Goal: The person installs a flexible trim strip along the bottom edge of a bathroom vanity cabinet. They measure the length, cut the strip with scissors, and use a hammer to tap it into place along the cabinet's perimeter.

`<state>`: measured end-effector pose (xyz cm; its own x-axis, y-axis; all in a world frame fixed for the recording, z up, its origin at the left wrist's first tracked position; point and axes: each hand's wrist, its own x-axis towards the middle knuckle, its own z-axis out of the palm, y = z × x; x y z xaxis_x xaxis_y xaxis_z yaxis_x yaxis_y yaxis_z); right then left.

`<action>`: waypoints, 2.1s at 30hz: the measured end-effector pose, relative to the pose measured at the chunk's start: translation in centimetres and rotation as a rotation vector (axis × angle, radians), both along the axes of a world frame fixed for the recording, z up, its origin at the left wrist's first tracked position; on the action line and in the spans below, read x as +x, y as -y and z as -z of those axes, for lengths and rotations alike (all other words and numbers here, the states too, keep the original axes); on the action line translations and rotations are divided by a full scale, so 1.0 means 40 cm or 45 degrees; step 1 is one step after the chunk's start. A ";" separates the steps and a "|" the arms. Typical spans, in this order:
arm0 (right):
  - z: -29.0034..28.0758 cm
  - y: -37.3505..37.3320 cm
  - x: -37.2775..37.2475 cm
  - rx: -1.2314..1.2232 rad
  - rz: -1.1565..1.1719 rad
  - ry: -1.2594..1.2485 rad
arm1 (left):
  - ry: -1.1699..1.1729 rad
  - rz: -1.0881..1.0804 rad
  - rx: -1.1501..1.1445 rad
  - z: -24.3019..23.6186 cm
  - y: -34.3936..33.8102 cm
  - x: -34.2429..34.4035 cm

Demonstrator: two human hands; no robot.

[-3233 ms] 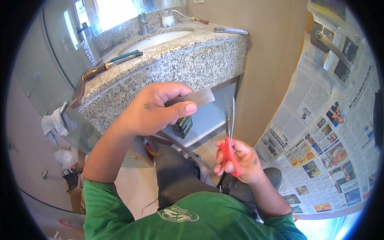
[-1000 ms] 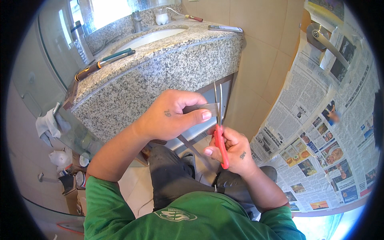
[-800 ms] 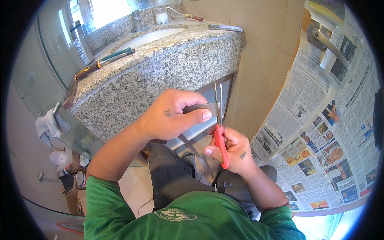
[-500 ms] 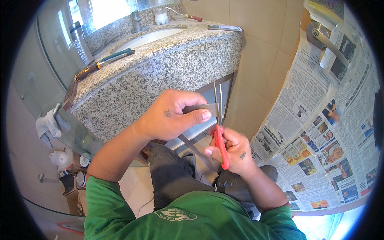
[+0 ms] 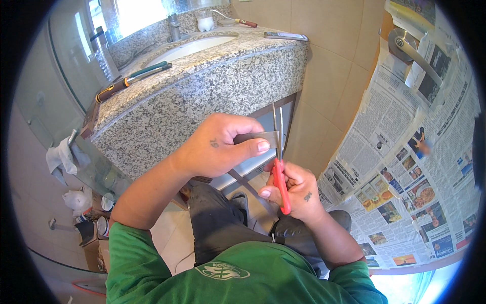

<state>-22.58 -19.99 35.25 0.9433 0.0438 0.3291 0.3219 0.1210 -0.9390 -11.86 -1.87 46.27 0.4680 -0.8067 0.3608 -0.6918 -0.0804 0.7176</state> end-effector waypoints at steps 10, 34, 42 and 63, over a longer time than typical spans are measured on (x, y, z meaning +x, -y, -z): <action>0.006 0.001 -0.001 0.056 -0.013 -0.003 | -0.042 0.014 0.003 -0.001 0.003 0.001; 0.018 -0.002 0.006 0.103 0.045 -0.017 | -0.057 -0.017 0.031 -0.003 0.006 -0.003; 0.008 -0.002 0.000 0.137 0.014 -0.036 | -0.166 -0.014 -0.004 -0.003 0.002 -0.010; 0.004 0.007 0.002 0.161 -0.068 -0.120 | -0.042 -0.076 -0.012 0.057 0.016 0.001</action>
<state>-22.50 -20.27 35.09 0.9677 0.0585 0.2451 0.2229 0.2545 -0.9410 -11.81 -2.51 43.98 0.5269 -0.7738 0.3515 -0.6618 -0.1141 0.7409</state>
